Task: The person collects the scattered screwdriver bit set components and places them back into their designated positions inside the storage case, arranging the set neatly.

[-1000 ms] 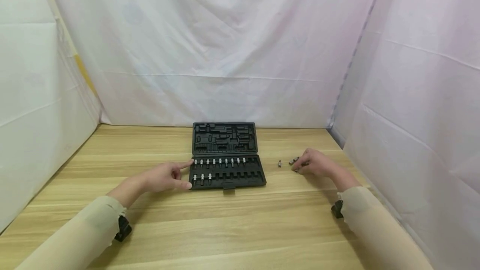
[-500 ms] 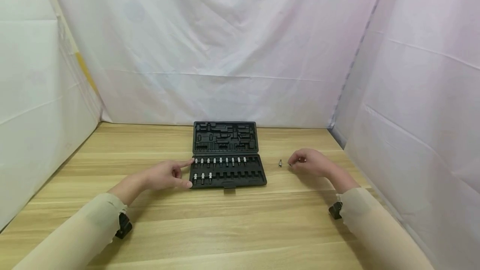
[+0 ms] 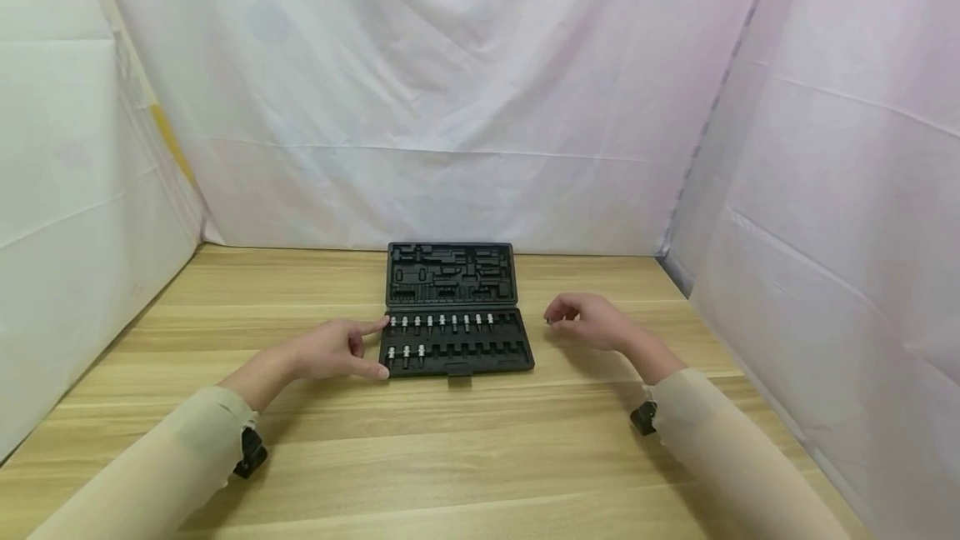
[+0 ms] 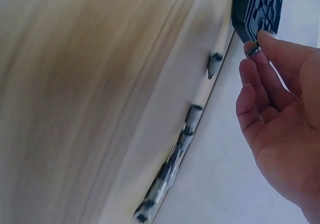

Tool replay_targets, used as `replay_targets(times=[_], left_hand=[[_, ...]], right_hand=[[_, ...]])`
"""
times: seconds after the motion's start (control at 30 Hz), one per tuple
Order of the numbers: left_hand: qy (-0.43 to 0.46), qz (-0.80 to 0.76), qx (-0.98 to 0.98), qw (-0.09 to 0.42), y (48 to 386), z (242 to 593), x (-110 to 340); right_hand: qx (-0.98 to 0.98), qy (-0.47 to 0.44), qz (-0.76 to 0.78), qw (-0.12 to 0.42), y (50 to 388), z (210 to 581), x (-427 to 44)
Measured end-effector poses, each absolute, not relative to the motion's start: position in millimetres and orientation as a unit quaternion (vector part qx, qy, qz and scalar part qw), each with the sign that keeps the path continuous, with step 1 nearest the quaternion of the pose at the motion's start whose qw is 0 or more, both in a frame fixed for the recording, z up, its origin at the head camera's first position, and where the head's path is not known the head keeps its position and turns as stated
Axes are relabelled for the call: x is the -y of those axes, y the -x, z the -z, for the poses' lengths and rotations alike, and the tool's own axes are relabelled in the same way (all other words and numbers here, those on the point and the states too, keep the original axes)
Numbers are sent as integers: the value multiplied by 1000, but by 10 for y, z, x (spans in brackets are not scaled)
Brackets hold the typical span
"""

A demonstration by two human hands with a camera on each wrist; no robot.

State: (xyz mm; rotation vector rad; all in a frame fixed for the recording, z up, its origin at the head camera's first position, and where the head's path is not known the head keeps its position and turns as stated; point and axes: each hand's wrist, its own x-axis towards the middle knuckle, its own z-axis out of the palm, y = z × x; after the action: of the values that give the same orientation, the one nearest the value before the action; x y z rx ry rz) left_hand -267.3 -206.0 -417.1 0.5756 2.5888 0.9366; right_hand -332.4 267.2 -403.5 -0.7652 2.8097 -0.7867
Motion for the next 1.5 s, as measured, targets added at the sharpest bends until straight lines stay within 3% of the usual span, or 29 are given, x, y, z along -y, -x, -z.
replay_targets(times=[0.73, 1.5], left_hand=[[-203, -330, -909, 154, 2674, 4190, 2075], [-209, -342, -903, 154, 2681, 4225, 2070]], right_hand=[[-878, 194, 425, 108, 3529, 4127, -2324], [-921, 195, 322, 101, 3680, 4174, -1975]])
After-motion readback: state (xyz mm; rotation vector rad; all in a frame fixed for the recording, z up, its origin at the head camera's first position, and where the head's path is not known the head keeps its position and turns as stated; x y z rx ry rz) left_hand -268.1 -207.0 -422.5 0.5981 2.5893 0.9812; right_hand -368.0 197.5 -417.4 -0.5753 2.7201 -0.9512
